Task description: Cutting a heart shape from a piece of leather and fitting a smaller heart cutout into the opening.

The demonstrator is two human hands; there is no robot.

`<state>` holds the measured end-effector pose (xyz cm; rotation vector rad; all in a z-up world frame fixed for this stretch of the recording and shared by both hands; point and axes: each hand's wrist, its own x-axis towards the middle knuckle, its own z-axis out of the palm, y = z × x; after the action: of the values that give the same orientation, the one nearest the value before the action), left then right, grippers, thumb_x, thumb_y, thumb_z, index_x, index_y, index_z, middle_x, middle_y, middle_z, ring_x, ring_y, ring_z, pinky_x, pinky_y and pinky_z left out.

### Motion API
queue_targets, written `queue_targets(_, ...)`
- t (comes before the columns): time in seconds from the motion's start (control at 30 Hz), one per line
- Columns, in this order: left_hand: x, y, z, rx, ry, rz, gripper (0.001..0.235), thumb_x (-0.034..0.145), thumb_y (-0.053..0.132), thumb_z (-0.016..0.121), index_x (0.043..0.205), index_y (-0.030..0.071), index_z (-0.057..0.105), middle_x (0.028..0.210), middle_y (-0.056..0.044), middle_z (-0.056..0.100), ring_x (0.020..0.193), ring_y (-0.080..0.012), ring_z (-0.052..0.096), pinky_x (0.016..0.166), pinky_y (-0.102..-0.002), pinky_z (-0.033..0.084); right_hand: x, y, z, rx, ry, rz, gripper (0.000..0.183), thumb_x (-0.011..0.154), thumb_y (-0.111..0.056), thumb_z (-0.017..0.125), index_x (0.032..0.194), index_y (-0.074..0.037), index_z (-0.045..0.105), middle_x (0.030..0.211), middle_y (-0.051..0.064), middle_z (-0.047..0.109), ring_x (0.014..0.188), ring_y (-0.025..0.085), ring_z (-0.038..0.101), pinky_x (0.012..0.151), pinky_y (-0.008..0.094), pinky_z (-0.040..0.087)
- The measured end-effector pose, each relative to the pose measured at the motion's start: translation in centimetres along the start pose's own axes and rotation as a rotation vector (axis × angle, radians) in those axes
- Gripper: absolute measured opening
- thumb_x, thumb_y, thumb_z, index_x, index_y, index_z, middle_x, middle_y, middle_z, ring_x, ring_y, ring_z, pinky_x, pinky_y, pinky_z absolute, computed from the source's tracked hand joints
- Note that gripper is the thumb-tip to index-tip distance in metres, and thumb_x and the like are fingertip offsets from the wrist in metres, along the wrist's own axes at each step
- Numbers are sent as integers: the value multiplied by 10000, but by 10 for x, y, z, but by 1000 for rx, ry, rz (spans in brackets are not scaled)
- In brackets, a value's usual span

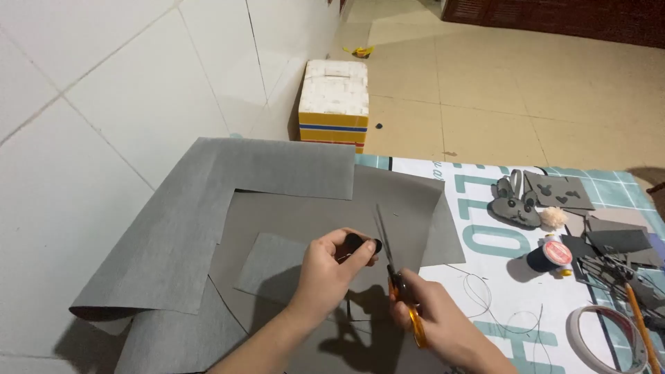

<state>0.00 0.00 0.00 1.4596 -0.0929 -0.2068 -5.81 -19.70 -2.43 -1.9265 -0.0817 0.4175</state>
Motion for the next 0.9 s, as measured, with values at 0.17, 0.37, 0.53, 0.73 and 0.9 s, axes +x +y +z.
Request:
queue_targets(0.17, -5, 10, 1, 25, 24, -70, 222, 871, 262, 736, 839, 46, 775, 769, -55, 800, 764, -139, 763, 765, -284, 643, 1, 1, 5, 121, -28, -106, 702, 785, -753, 503, 882, -61, 567, 707, 68, 549, 626, 185, 505, 628, 319, 400)
queue_targets(0.37, -7, 11, 3, -40, 33, -60, 205, 875, 223, 742, 827, 27, 771, 771, -79, 810, 748, -154, 779, 768, -284, 667, 0, 4, 6, 148, -38, -107, 725, 757, -781, 523, 887, -69, 563, 719, 57, 517, 601, 173, 479, 591, 315, 405)
queue_targets(0.53, -8, 12, 4, -82, 24, -48, 228, 868, 235, 740, 855, 10, 779, 780, -94, 809, 757, -170, 783, 782, -297, 680, 0, 2, 6, 97, -15, -162, 748, 772, -812, 486, 852, -71, 541, 678, 46, 497, 596, 165, 426, 583, 309, 355)
queue_targets(0.73, -7, 9, 4, -113, 0, 6, 248, 893, 254, 721, 844, 15, 772, 789, -92, 803, 751, -172, 760, 750, -303, 659, 3, 8, 2, 114, -33, -168, 728, 776, -786, 530, 867, -64, 557, 668, 52, 538, 605, 158, 429, 585, 309, 359)
queue_targets(0.9, -9, 10, 4, -93, -1, -16, 246, 907, 243, 713, 839, 17, 782, 784, -79, 804, 755, -150, 749, 760, -286, 661, 1, 4, -1, 12, 2, -110, 685, 768, -754, 528, 858, -76, 560, 643, 43, 539, 599, 160, 430, 577, 311, 376)
